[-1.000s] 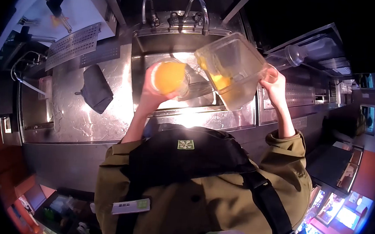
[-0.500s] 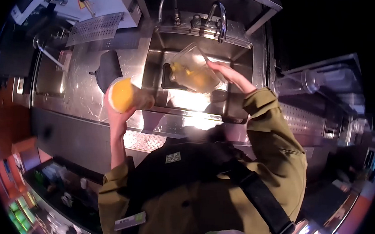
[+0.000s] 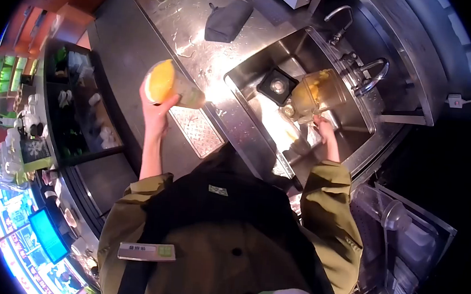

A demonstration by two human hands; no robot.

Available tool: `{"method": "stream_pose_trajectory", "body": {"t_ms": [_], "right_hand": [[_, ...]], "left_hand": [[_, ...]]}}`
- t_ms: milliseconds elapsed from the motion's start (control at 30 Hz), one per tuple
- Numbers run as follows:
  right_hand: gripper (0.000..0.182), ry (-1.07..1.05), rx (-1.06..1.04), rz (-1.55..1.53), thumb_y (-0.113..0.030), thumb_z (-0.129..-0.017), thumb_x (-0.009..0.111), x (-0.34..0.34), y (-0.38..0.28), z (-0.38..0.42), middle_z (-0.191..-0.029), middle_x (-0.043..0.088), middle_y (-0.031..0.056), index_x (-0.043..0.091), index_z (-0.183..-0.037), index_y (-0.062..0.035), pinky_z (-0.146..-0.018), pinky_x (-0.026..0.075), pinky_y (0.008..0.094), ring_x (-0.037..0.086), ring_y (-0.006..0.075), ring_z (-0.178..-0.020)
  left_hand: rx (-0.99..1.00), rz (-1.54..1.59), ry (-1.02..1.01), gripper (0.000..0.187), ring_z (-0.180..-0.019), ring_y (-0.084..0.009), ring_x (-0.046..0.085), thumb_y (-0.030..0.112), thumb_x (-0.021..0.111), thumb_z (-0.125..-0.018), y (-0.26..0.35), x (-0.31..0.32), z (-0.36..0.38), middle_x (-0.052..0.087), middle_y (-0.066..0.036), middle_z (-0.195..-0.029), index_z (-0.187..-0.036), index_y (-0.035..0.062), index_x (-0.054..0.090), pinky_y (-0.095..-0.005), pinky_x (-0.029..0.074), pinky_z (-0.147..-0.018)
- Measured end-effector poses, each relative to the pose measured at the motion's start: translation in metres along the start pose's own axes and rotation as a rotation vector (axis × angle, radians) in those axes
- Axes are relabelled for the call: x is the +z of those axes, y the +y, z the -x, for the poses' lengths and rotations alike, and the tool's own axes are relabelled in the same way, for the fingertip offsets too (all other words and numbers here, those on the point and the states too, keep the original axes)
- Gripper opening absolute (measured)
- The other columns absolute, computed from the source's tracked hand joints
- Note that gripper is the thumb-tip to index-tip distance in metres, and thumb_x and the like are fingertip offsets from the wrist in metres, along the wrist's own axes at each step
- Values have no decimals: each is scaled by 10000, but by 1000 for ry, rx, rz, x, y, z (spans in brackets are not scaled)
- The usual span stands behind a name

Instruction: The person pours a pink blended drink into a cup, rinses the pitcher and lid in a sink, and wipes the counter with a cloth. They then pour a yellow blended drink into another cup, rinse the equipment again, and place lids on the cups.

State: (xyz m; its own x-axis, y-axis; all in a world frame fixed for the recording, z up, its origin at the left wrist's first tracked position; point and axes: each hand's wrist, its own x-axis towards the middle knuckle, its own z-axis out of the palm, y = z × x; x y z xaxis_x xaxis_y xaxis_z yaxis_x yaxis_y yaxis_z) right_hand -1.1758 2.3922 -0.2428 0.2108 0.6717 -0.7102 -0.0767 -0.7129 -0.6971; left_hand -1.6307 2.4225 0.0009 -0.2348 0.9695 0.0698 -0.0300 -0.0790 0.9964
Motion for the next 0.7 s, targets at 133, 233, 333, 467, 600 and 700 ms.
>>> {"method": "stream_pose_trajectory", "body": {"t_ms": [133, 233, 333, 467, 600, 700], "right_hand": [[361, -137, 46, 93, -292, -759, 611, -33, -26, -18, -851, 575, 47, 563, -977, -10, -681, 430, 260, 531, 149, -757], [163, 93, -210, 377, -109, -749, 544, -50, -1, -68, -698, 593, 64, 592, -837, 19, -598, 444, 231, 551, 162, -614], [165, 233, -588, 577, 38, -725, 455, -65, -6, -60, -735, 607, 101, 579, -833, 46, -633, 461, 255, 582, 179, -689], [261, 388, -510, 950, 43, -660, 450, -87, -44, -20, -744, 625, 143, 605, -863, -11, -633, 484, 342, 611, 273, -680], [311, 888, -979, 1209, -81, -652, 552, -65, -117, 38, -1093, 498, 170, 565, -961, -45, -887, 369, 403, 463, 314, -1038], [304, 786, -1175, 1573, -91, -699, 485, -75, -122, 32, -1163, 446, 117, 565, -988, -41, -949, 309, 400, 361, 276, -1162]], "left_hand": [[48, -91, 18, 710, -1122, -184, 396, 23, 671, -653, 8, -33, 19, 410, -69, -1209, -1261, 51, 307, -313, 298, -964], [101, -37, 73, 659, -1109, -188, 409, -10, 643, -684, 6, -58, 37, 420, -71, -1204, -1255, 64, 324, -317, 293, -968], [117, -41, 191, 661, -1104, -193, 415, -30, 636, -699, -2, -93, 53, 407, -84, -1211, -1263, 52, 300, -307, 315, -956], [153, -36, 275, 638, -1057, -203, 456, -51, 637, -678, -1, -129, 69, 450, -96, -1169, -1235, 29, 338, -312, 350, -927], [180, -69, 373, 578, -1045, -203, 471, -35, 638, -694, 3, -159, 92, 471, -97, -1149, -1209, 15, 379, -314, 360, -924], [161, -105, 473, 558, -1009, -193, 491, 23, 659, -712, 0, -191, 115, 489, -95, -1119, -1202, 22, 392, -302, 395, -883]]}}
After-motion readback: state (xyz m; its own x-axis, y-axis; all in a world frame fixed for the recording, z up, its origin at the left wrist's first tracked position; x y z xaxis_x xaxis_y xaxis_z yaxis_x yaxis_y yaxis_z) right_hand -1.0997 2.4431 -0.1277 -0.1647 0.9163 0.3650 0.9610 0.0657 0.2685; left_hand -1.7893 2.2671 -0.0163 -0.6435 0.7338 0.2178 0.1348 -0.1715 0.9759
